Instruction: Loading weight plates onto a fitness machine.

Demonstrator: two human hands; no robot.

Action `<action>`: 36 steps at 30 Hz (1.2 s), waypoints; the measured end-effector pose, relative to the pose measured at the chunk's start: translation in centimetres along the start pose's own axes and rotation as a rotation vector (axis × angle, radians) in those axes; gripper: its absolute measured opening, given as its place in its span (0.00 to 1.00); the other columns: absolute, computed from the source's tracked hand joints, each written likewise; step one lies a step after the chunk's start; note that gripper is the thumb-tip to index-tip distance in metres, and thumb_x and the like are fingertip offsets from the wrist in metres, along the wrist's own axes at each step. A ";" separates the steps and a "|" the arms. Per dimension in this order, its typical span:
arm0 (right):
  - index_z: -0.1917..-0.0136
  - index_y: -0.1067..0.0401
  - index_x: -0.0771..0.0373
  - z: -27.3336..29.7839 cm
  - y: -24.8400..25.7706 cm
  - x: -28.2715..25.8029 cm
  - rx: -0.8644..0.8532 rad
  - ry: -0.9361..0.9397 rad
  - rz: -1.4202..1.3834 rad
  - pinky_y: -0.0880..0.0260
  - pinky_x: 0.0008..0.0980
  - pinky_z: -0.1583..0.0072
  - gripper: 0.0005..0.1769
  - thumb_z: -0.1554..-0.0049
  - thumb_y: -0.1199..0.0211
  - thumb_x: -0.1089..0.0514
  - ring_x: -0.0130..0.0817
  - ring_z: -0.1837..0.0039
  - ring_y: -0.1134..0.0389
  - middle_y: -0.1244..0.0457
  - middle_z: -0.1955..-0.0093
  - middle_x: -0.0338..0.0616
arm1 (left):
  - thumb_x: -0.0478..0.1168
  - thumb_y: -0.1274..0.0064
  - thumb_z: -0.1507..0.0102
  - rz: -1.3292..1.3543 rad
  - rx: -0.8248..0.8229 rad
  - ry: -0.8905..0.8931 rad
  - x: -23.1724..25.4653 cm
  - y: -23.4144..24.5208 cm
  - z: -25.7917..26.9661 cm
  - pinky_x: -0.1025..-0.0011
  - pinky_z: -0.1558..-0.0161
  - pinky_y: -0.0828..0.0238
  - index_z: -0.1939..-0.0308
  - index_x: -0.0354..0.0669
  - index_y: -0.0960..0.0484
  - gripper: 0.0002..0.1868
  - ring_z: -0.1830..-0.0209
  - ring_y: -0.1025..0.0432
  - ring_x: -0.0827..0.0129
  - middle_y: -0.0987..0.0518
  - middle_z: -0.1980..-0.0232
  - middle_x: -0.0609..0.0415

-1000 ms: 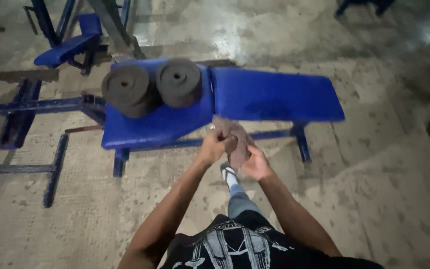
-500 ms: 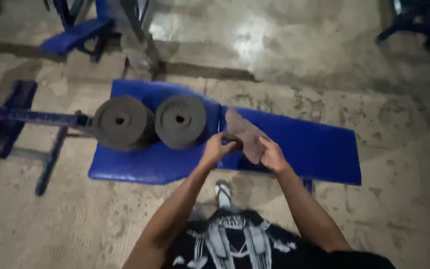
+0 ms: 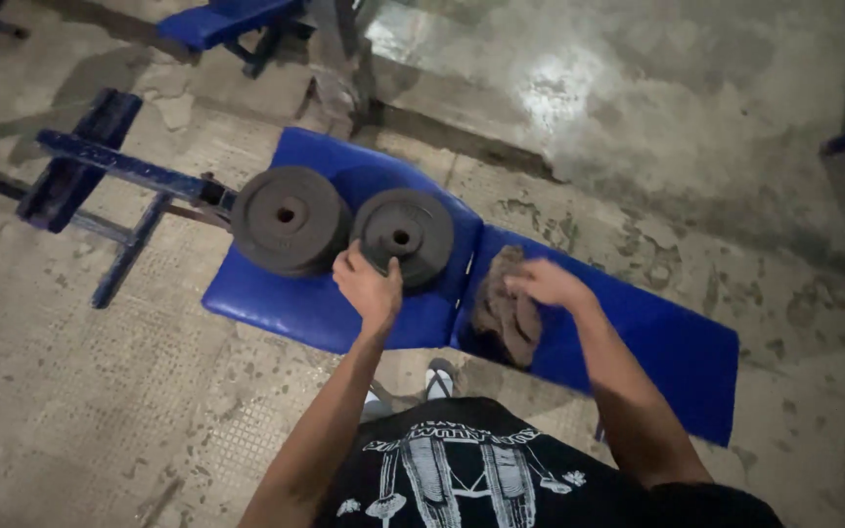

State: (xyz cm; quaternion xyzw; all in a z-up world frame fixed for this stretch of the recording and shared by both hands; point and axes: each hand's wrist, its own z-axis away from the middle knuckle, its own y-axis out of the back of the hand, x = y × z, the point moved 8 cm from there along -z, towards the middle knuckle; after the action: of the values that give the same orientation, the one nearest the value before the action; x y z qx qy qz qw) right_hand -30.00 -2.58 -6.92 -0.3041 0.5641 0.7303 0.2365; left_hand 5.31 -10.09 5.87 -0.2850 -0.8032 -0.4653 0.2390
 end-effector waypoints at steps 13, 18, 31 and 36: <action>0.46 0.22 0.68 -12.8 -1.2 -10.4 0.279 -0.156 -0.218 0.28 0.41 0.47 0.34 0.54 0.24 0.39 0.40 0.48 0.26 0.27 0.51 0.51 | 0.52 0.31 0.49 0.086 -0.229 0.469 -10.0 -6.1 0.5 0.52 0.42 0.31 0.45 0.33 0.19 0.35 0.45 0.30 0.36 0.26 0.45 0.27; 0.50 0.23 0.76 -14.2 -1.2 -7.6 0.285 -0.255 0.010 0.28 0.43 0.51 0.36 0.53 0.21 0.39 0.44 0.52 0.26 0.29 0.53 0.60 | 0.49 0.29 0.51 0.039 -0.177 0.484 -9.3 -6.0 0.7 0.52 0.42 0.30 0.47 0.31 0.18 0.34 0.44 0.29 0.36 0.25 0.45 0.27; 0.59 0.23 0.75 -6.6 -2.8 -13.1 0.020 -0.421 -0.288 0.32 0.36 0.69 0.26 0.52 0.22 0.46 0.36 0.71 0.29 0.32 0.68 0.48 | 0.41 0.30 0.53 0.311 -0.070 0.512 -12.9 -5.6 5.6 0.59 0.43 0.27 0.47 0.33 0.20 0.31 0.48 0.23 0.45 0.18 0.50 0.37; 0.59 0.24 0.71 -6.8 -4.8 -11.1 -0.040 -0.456 -0.473 0.36 0.35 0.70 0.23 0.51 0.21 0.48 0.32 0.72 0.33 0.34 0.68 0.45 | 0.40 0.27 0.53 0.723 -0.112 0.975 -15.0 -6.9 7.0 0.64 0.58 0.27 0.53 0.36 0.27 0.30 0.61 0.26 0.63 0.21 0.59 0.47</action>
State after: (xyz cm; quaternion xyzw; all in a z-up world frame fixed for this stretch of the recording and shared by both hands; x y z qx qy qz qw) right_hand -17.65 -7.98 -3.48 -0.2598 0.3959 0.7152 0.5141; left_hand 10.63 -10.25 -11.23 -0.3061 -0.4280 -0.4731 0.7066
